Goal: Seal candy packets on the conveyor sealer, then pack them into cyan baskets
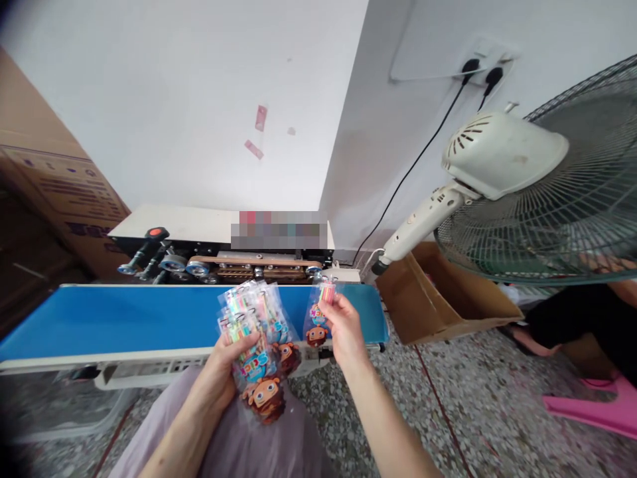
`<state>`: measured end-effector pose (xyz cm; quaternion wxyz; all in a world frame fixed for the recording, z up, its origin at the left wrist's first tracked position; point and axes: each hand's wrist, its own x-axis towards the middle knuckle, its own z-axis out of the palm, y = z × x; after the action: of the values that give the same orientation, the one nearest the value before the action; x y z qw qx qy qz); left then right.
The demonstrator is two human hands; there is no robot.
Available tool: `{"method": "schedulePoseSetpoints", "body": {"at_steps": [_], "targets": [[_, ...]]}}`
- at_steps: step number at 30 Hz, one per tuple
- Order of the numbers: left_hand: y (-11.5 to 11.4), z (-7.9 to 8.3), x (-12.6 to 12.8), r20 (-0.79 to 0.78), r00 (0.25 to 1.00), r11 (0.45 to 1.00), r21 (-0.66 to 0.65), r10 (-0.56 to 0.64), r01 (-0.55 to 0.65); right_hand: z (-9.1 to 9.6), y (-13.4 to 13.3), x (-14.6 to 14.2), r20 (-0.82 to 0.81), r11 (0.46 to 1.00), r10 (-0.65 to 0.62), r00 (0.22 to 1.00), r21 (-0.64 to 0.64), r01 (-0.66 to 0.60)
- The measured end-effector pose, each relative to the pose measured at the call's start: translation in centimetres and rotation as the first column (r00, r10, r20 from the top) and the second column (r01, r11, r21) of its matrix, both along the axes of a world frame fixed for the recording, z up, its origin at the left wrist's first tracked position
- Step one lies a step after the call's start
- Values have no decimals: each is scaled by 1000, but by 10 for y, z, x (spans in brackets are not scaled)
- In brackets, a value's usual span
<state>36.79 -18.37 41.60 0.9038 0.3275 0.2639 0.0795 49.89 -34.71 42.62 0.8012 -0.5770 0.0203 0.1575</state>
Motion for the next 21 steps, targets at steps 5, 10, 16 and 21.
{"method": "schedulePoseSetpoints", "body": {"at_steps": [5,10,16,21], "targets": [[0,1,0,-15,1000,1000,11,13,-13,-3,1,5,-21,999,-15,1000,-41,14],[0,6,0,-20,1000,1000,11,12,-11,-1,-6,12,-77,998,-22,997,-56,17],[-1,6,-2,-14,1000,1000,-3,0,0,-11,-20,32,-128,979,-93,987,-194,67],[0,5,-2,-18,1000,1000,5,0,0,-25,-25,55,-148,953,-156,977,-281,109]]}}
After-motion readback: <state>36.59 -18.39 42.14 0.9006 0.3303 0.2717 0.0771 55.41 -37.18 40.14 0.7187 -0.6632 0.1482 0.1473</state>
